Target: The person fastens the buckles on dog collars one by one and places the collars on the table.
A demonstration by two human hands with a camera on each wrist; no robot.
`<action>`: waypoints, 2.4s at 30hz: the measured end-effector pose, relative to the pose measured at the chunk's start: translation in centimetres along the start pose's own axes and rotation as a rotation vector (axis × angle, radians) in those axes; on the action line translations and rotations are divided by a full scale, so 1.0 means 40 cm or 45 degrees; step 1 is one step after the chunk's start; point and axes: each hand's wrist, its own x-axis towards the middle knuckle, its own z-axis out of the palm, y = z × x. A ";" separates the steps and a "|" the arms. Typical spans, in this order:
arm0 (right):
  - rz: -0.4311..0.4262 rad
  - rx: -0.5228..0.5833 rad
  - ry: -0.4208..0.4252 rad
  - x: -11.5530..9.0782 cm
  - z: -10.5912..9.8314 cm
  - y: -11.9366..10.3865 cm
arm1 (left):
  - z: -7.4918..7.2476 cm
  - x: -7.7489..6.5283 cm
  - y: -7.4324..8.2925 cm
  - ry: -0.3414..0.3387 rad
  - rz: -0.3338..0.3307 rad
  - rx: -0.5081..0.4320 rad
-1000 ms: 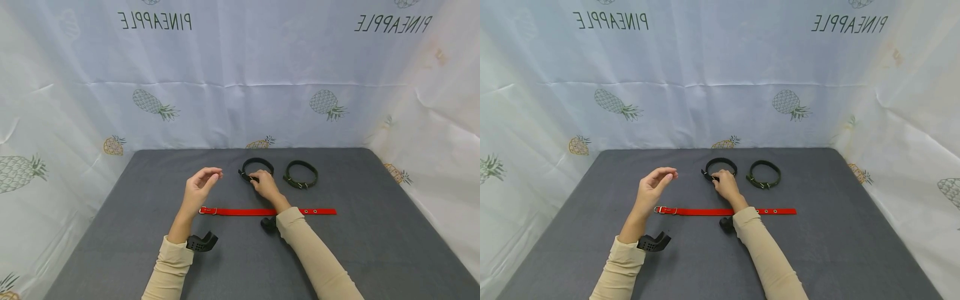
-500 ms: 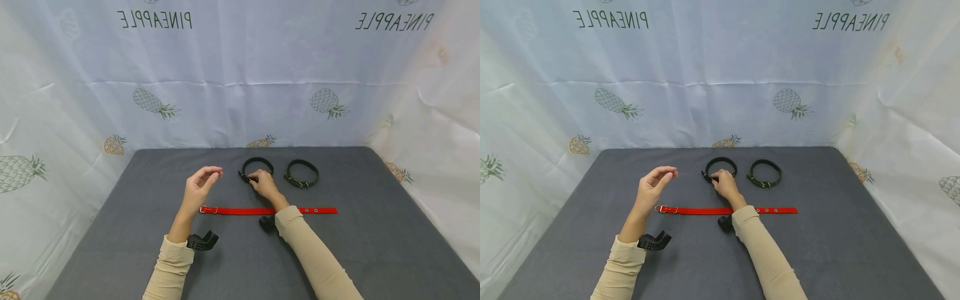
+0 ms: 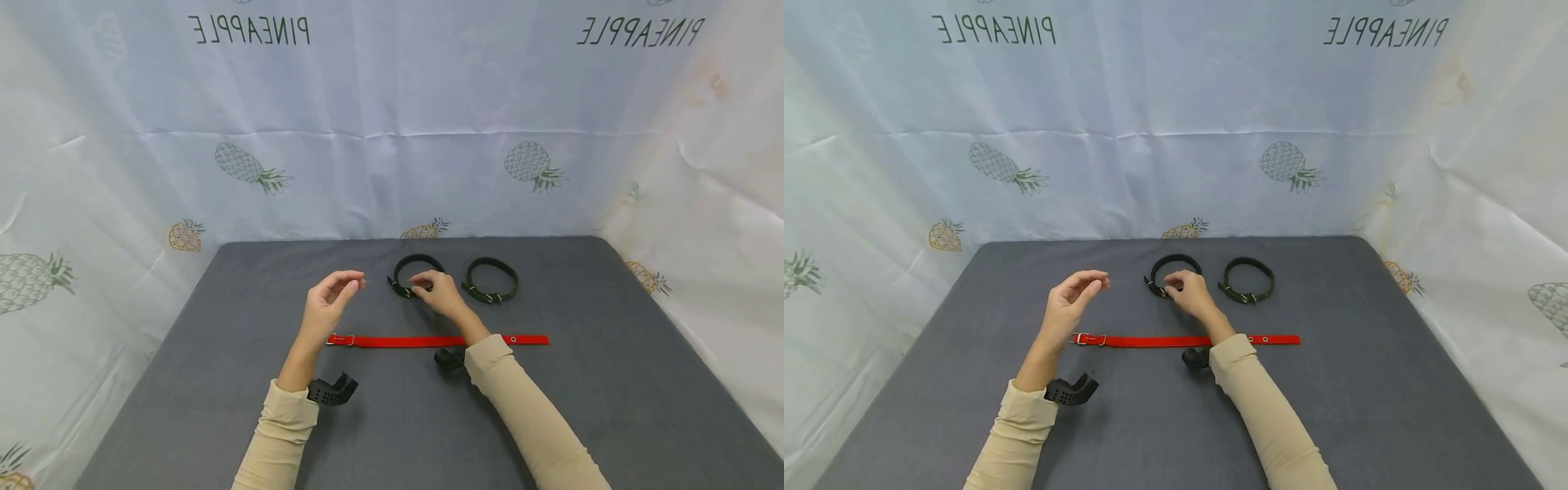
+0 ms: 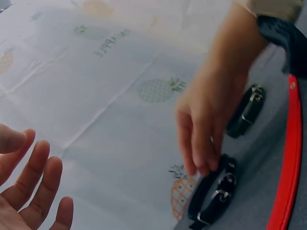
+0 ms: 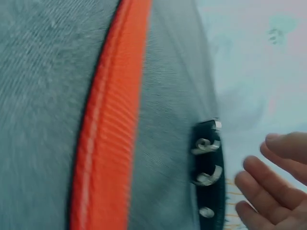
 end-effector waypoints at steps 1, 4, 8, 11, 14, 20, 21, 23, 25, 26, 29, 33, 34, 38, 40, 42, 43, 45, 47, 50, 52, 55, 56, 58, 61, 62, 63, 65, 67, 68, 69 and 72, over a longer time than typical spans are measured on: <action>-0.011 0.010 -0.016 -0.005 -0.011 -0.003 | -0.002 0.001 -0.004 -0.008 -0.026 0.014; -0.016 0.039 -0.065 -0.025 -0.039 -0.008 | -0.012 -0.001 -0.011 -0.034 -0.118 0.059; -0.024 0.075 -0.094 -0.059 -0.076 -0.009 | -0.034 -0.011 -0.014 -0.051 -0.212 0.116; -0.025 0.084 -0.091 -0.086 -0.106 -0.002 | -0.053 -0.018 -0.021 -0.068 -0.239 0.159; -0.004 0.096 -0.094 -0.114 -0.137 0.011 | -0.071 -0.024 -0.030 -0.094 -0.255 0.210; 0.029 0.126 -0.097 -0.180 -0.191 0.067 | -0.101 -0.046 -0.046 -0.135 -0.306 0.381; 0.037 0.127 -0.093 -0.192 -0.199 0.078 | -0.105 -0.050 -0.048 -0.145 -0.315 0.412; 0.070 0.139 -0.085 -0.217 -0.215 0.101 | -0.114 -0.061 -0.053 -0.171 -0.339 0.465; 0.095 0.160 -0.078 -0.239 -0.229 0.125 | -0.123 -0.071 -0.058 -0.197 -0.366 0.493; 0.104 0.180 -0.075 -0.250 -0.237 0.136 | -0.127 -0.076 -0.061 -0.206 -0.379 0.508; 0.116 0.226 -0.069 -0.278 -0.261 0.170 | -0.139 -0.089 -0.072 -0.225 -0.405 0.538; 0.143 0.227 -0.048 -0.310 -0.293 0.213 | -0.156 -0.100 -0.086 -0.248 -0.423 0.576; 0.156 0.221 -0.043 -0.317 -0.300 0.222 | -0.160 -0.103 -0.089 -0.256 -0.425 0.587; 0.199 0.190 -0.025 -0.341 -0.324 0.251 | -0.176 -0.110 -0.094 -0.287 -0.460 0.596; 0.205 0.169 -0.025 -0.349 -0.333 0.259 | -0.184 -0.113 -0.096 -0.304 -0.485 0.601; 0.211 0.144 -0.024 -0.354 -0.339 0.266 | -0.190 -0.114 -0.100 -0.322 -0.501 0.607; 0.218 0.140 -0.028 -0.355 -0.342 0.268 | -0.192 -0.114 -0.102 -0.331 -0.504 0.611; 0.239 0.126 -0.041 -0.356 -0.346 0.278 | -0.195 -0.114 -0.107 -0.352 -0.511 0.611; 0.255 0.124 -0.057 -0.357 -0.349 0.287 | -0.196 -0.114 -0.111 -0.378 -0.503 0.614; 0.261 0.125 -0.089 -0.358 -0.353 0.299 | -0.197 -0.114 -0.117 -0.420 -0.480 0.619; 0.258 0.120 -0.106 -0.359 -0.354 0.305 | -0.198 -0.113 -0.120 -0.442 -0.454 0.634; 0.255 0.111 -0.117 -0.359 -0.352 0.312 | -0.199 -0.111 -0.123 -0.462 -0.434 0.664; 0.251 0.105 -0.123 -0.358 -0.351 0.313 | -0.199 -0.111 -0.124 -0.468 -0.432 0.674; 0.244 0.101 -0.127 -0.357 -0.348 0.314 | -0.198 -0.110 -0.126 -0.476 -0.437 0.698; 0.223 0.095 -0.143 -0.354 -0.346 0.314 | -0.197 -0.109 -0.129 -0.476 -0.449 0.739; 0.210 0.089 -0.152 -0.352 -0.346 0.315 | -0.197 -0.108 -0.130 -0.475 -0.455 0.754; 0.203 0.084 -0.157 -0.351 -0.345 0.315 | -0.197 -0.108 -0.131 -0.473 -0.459 0.772; 0.178 0.062 -0.171 -0.349 -0.344 0.316 | -0.195 -0.106 -0.132 -0.472 -0.464 0.812; 0.149 0.031 -0.180 -0.346 -0.343 0.317 | -0.192 -0.105 -0.135 -0.471 -0.456 0.853; 0.140 0.020 -0.183 -0.345 -0.341 0.317 | -0.190 -0.104 -0.137 -0.474 -0.449 0.869; 0.128 0.005 -0.186 -0.344 -0.340 0.317 | -0.188 -0.104 -0.139 -0.476 -0.443 0.882; 0.112 -0.016 -0.182 -0.341 -0.335 0.317 | -0.180 -0.102 -0.145 -0.471 -0.432 0.903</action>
